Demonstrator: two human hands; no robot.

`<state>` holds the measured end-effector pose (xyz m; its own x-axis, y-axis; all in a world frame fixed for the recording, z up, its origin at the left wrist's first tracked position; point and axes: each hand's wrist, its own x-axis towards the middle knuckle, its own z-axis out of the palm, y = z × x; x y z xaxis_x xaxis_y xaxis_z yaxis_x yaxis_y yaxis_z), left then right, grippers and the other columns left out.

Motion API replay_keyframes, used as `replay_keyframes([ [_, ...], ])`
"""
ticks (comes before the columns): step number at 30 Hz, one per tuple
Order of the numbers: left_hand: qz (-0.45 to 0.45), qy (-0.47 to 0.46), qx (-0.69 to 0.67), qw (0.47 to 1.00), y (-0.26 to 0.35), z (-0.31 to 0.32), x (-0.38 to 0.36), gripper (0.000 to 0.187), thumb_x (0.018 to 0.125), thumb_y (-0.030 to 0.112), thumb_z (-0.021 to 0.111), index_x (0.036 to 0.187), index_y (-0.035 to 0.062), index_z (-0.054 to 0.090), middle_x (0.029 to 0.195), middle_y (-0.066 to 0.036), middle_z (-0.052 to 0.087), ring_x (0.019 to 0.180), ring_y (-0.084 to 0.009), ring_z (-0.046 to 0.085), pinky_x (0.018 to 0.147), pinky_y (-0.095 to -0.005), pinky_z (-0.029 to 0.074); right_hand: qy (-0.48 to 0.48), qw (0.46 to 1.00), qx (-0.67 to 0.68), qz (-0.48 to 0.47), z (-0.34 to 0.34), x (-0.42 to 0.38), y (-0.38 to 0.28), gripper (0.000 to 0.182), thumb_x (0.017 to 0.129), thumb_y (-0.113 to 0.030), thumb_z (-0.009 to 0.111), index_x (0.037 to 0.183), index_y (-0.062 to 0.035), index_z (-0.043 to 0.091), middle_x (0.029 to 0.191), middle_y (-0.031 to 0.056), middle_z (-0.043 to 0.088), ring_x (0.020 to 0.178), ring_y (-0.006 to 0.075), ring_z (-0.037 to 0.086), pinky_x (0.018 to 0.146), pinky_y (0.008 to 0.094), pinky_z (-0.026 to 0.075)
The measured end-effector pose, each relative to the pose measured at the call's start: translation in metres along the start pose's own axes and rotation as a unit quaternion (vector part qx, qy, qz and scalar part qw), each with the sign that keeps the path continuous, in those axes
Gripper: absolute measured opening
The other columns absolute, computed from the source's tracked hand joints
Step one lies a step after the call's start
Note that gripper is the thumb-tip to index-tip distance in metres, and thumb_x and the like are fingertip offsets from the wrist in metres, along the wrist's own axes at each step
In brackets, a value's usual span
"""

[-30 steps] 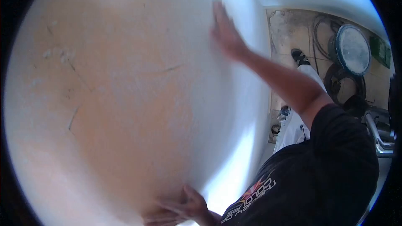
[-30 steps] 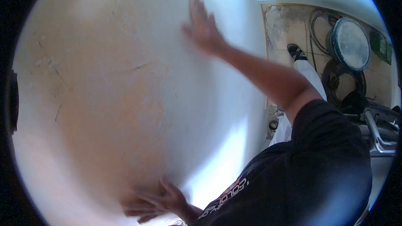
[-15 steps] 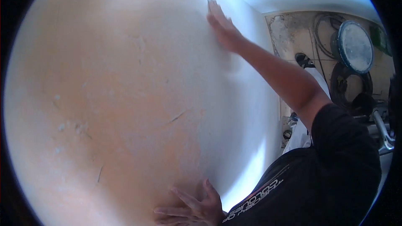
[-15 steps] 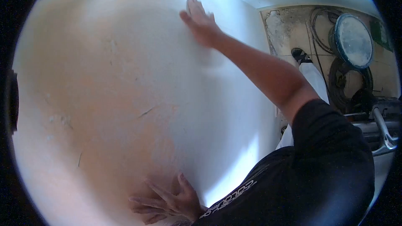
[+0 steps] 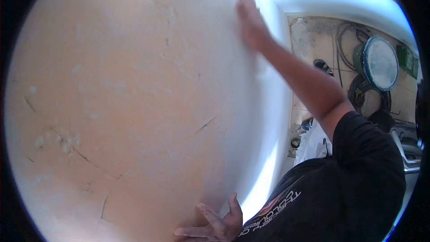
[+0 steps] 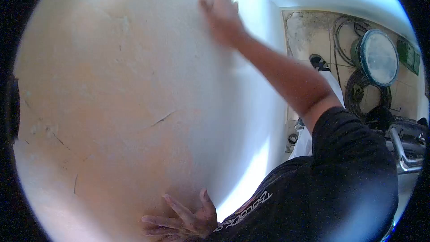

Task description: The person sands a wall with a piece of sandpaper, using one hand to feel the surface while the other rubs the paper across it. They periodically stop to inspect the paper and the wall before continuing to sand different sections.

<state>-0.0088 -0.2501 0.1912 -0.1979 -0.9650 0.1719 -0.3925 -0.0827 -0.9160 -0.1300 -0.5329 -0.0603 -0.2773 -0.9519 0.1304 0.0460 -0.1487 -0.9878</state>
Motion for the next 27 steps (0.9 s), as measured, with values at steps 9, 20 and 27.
replay_keyframes([
  [9, -0.032, -0.017, -0.022, 0.999, 0.006, -0.001, -0.005, 0.081, 0.072, 0.07, 0.059, 0.135, 0.0192, 0.049, 0.149, -0.031, 0.013, 0.135, -0.0561, 0.003, 0.097, -0.0759, 0.006, -0.107, 0.989, -0.061, -0.076, -0.006, -0.087, -0.028, 0.113, 0.075, -0.081, 0.039, 0.148, -0.0049, -0.002, 0.153, 0.0226, -0.004, 0.142, 0.0397, 0.0, 0.105, 0.0664, -0.002],
  [20, -0.032, 0.006, -0.094, 0.995, 0.012, 0.005, -0.001, 0.073, 0.071, 0.06, 0.068, 0.132, 0.0216, 0.053, 0.15, -0.029, 0.012, 0.135, -0.0576, -0.001, 0.098, -0.0756, 0.004, -0.188, 0.93, -0.142, -0.283, -0.001, -0.174, -0.027, 0.122, 0.073, -0.083, 0.039, 0.144, 0.0044, -0.008, 0.153, 0.0239, -0.008, 0.142, 0.0356, -0.011, 0.108, 0.0604, -0.008],
  [27, -0.046, -0.012, -0.072, 0.996, 0.017, 0.0, -0.001, 0.071, 0.072, 0.061, 0.066, 0.131, 0.023, 0.054, 0.151, -0.027, 0.013, 0.135, -0.0562, 0.0, 0.096, -0.0769, 0.004, 0.014, 0.996, -0.068, 0.06, 0.005, -0.009, -0.001, 0.093, 0.09, -0.064, 0.033, 0.146, 0.0004, -0.004, 0.154, 0.022, 0.0, 0.142, 0.0371, 0.001, 0.112, 0.0547, 0.004],
])
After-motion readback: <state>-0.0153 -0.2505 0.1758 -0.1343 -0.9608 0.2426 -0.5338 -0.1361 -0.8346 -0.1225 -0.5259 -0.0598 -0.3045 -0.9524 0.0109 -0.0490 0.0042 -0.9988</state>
